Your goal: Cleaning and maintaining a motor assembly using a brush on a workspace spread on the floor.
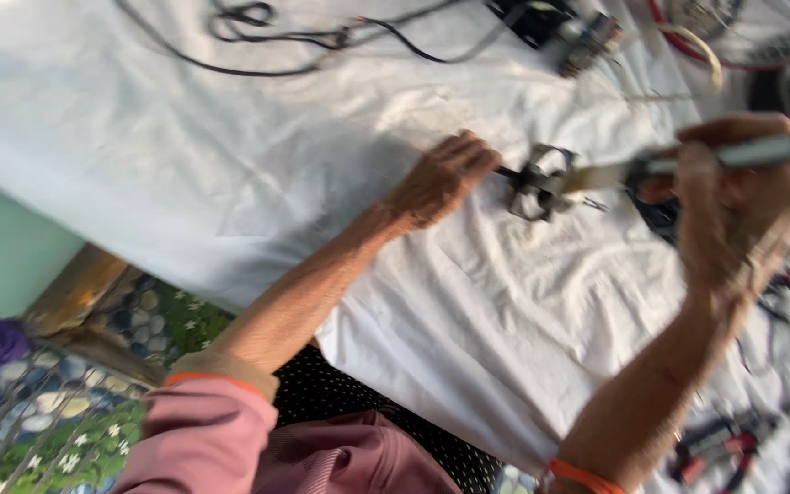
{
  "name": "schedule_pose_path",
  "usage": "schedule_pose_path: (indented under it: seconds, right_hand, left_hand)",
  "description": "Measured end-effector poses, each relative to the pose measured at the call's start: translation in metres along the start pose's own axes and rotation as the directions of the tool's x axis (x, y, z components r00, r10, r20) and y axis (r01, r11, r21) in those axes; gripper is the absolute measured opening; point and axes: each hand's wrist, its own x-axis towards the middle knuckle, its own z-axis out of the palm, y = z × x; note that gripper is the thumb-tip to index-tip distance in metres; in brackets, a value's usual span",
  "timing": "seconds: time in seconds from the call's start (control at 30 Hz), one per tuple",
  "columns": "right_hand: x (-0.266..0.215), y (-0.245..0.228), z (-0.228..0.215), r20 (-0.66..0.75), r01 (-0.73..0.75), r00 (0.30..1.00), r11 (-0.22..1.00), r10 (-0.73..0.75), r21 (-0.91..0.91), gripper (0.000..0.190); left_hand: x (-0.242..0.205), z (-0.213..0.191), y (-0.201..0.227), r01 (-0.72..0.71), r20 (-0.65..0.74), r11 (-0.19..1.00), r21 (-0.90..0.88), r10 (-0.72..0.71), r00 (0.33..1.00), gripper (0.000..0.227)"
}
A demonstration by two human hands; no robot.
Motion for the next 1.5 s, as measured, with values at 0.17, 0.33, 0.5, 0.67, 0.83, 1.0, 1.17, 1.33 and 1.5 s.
schedule_pose_path:
  seconds: [0.17, 0.33, 0.5, 0.67, 0.83, 1.0, 1.17, 1.33, 1.5]
  right_hand:
    - [0.007, -0.006, 0.001, -0.020, 0.014, 1.000, 0.999, -0.014, 0.037, 0.018]
    - [0.011, 0.000, 0.002, -0.074, 0.079, 0.995, 0.988, -0.070, 0.131, 0.013]
    - [0.012, 0.000, 0.008, -0.076, 0.087, 0.994, 0.986, -0.077, 0.142, 0.009]
    - [0.011, -0.013, 0.006, -0.062, 0.098, 0.994, 0.978, -0.088, 0.185, 0.008]
    - [0.011, -0.006, 0.005, -0.055, 0.165, 0.986, 0.981, -0.160, 0.101, 0.011]
    - [0.011, -0.018, 0.008, -0.006, 0.083, 0.997, 0.985, -0.083, 0.152, 0.011]
    - [0.005, -0.024, -0.006, -0.129, 0.216, 0.969, 0.976, -0.211, 0.026, 0.019]
    - [-0.013, 0.012, -0.005, -0.013, 0.118, 0.993, 0.985, -0.120, -0.127, 0.025]
    - [-0.050, 0.145, 0.039, 0.101, 0.026, 0.994, 0.872, 0.028, -0.488, 0.039]
  left_hand:
    - [-0.001, 0.000, 0.001, -0.009, 0.024, 0.999, 0.044, 0.008, 1.000, 0.016]
    - [-0.014, 0.017, -0.014, -0.004, 0.043, 0.988, 0.155, -0.003, 0.999, 0.021]
    - [-0.011, 0.011, -0.011, 0.011, 0.020, 0.993, 0.119, -0.013, 1.000, 0.019]
    - [-0.008, 0.003, -0.005, 0.027, 0.020, 0.999, 0.033, -0.027, 0.999, 0.024]
    - [-0.006, -0.001, -0.003, 0.079, 0.043, 0.994, -0.071, -0.076, 0.996, 0.056]
    - [-0.006, 0.002, -0.005, 0.018, -0.006, 1.000, 0.021, -0.018, 1.000, 0.021]
    - [-0.007, 0.008, -0.006, -0.005, -0.004, 0.992, 0.124, 0.005, 1.000, 0.022]
    - [0.001, -0.001, 0.004, 0.030, -0.025, 0.998, 0.052, -0.029, 0.999, 0.020]
    - [0.002, 0.000, -0.001, -0.073, -0.107, 0.993, 0.088, 0.082, 0.991, 0.009]
